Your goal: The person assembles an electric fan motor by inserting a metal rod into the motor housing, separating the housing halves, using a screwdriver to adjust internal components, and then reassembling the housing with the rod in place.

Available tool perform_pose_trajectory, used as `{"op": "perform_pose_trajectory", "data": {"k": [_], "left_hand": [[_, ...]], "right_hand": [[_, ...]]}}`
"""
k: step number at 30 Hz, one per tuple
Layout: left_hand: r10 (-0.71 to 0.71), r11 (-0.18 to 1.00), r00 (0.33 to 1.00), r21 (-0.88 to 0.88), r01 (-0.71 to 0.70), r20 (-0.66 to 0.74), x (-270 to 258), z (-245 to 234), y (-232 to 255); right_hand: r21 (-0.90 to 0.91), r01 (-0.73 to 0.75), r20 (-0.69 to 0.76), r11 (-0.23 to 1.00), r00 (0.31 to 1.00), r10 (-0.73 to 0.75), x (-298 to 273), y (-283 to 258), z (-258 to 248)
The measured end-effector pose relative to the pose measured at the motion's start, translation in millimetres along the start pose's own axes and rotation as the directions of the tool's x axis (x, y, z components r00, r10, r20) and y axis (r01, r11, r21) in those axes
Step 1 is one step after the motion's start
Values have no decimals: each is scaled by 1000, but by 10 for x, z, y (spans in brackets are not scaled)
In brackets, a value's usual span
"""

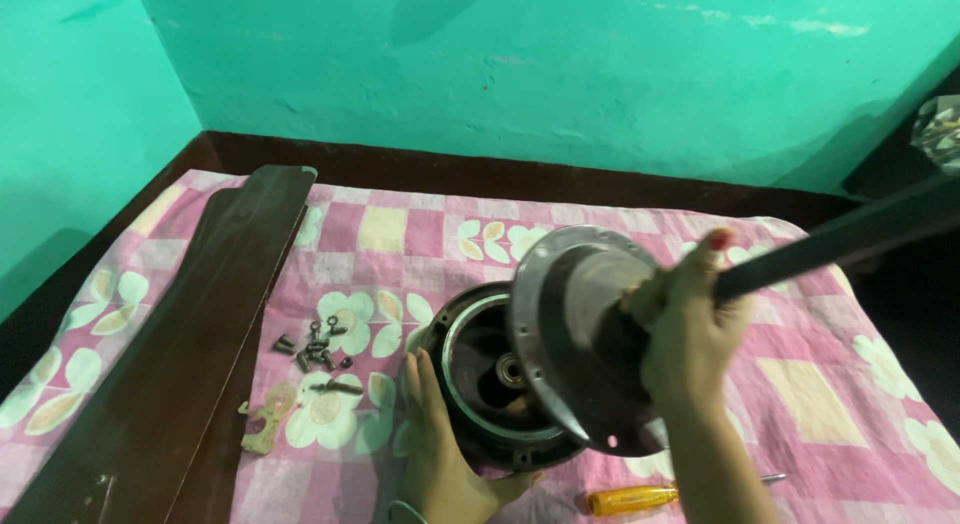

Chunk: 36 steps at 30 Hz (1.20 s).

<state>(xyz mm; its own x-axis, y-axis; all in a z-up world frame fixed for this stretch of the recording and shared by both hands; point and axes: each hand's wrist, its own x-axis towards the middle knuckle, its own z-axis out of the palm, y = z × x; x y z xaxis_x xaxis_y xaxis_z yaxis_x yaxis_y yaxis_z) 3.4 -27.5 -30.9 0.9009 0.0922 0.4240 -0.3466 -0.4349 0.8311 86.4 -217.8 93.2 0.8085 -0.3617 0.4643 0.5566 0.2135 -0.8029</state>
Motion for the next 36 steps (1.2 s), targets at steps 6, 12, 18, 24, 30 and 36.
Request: {"op": "perform_pose_trajectory", "data": {"k": [6,12,18,24,30,36], "left_hand": [[-26,998,1000,-65,27,5,-42,-30,61],[-28,995,1000,-101,28,1,8,-198,-3],[-33,990,999,-135,33,-1,-6,-206,-23],[-45,986,999,-161,44,-5,-16,-134,-21],[-89,985,995,-144,94,41,-8,-144,23],[-213,968,971,-109,224,106,10,-187,86]], "right_hand": [[-70,-43,202,997,978,56,-92,302,422],[-121,-68,312,990,945,103,-183,480,730],[-267,-6,295,964,951,88,-195,492,719],[-283,-69,253,957,957,143,-226,509,634],[-358,-67,218,931,964,153,-302,590,625],[-361,-76,177,929,973,149,-337,638,615]]}}
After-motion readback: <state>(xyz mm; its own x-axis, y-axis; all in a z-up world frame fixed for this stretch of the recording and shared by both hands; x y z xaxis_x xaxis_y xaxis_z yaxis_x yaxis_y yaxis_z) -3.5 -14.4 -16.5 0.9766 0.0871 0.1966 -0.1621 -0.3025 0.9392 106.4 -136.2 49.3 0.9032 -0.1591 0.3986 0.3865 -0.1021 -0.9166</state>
